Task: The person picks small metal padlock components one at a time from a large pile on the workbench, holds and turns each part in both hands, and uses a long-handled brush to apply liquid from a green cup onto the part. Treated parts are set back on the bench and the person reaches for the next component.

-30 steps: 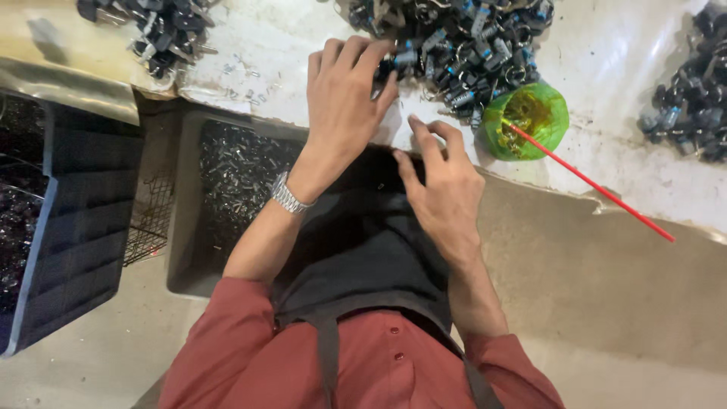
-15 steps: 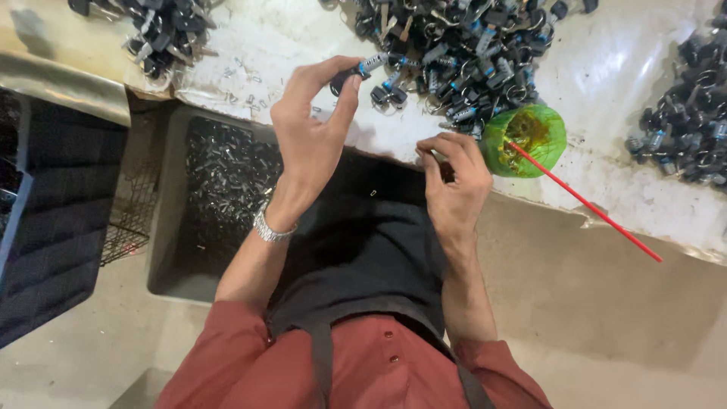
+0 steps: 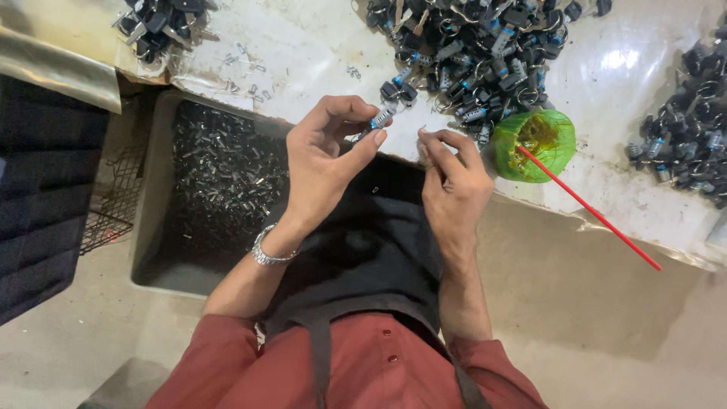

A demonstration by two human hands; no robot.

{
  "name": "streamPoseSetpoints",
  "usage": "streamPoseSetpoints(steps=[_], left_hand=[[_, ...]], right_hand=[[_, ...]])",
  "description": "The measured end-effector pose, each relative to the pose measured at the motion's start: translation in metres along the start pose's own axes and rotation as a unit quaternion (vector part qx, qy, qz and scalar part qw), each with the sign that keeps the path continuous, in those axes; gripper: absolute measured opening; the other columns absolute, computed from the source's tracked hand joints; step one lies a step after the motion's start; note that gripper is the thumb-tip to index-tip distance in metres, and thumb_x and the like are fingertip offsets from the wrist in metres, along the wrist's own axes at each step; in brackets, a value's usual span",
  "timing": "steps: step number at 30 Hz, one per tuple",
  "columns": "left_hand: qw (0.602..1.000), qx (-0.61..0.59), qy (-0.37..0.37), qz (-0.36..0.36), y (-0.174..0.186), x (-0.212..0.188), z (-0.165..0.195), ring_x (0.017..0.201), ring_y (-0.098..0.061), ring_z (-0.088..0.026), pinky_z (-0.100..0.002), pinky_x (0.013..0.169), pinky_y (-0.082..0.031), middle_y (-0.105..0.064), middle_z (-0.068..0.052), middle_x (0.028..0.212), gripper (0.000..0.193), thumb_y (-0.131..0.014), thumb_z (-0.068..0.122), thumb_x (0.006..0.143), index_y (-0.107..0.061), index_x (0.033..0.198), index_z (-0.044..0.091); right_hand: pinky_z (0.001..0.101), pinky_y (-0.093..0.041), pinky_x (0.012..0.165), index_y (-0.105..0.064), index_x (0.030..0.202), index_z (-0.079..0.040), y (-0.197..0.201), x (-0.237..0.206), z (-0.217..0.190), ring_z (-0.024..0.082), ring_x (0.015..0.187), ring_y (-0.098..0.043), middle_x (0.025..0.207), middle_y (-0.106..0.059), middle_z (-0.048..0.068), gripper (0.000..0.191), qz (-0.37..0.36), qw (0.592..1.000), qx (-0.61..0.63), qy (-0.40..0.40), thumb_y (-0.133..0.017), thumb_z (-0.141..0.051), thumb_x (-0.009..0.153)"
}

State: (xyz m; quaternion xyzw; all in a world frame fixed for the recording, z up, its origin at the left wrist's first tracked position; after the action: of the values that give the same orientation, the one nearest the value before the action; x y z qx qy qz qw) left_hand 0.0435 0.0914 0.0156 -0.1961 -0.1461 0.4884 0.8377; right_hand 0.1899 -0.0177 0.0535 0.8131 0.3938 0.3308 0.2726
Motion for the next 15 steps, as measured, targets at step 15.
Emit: streamPoseSetpoints(steps=[15], left_hand=[[0.915, -0.245, 0.318, -0.040, -0.032, -0.042, -0.051, 0.079, -0.065, -0.011, -0.025, 0.069, -0.048, -0.071, -0.005, 0.088, 0.029, -0.067, 0.021, 0.104, -0.071, 0.116, -0.005]], right_hand=[[0.0181, -0.048, 0.061, -0.072, 0.107, 0.002, 0.008, -0.032, 0.016, 0.006, 0.074, -0.061, 0.109, -0.072, 0.010, 0.016, 0.047, 0.926, 0.346, -0.140, -0.073, 0.011, 0.094]])
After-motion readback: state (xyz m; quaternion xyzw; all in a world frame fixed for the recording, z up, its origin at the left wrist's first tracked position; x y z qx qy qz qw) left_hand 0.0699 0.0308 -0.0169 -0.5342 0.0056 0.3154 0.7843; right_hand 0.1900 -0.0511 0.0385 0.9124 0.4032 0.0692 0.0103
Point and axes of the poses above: each hand's wrist, its own x-axis towards the middle knuckle, its own y-axis out of the back of the hand, z = x × y, the point moved 5 cm from there along x, towards the middle knuckle
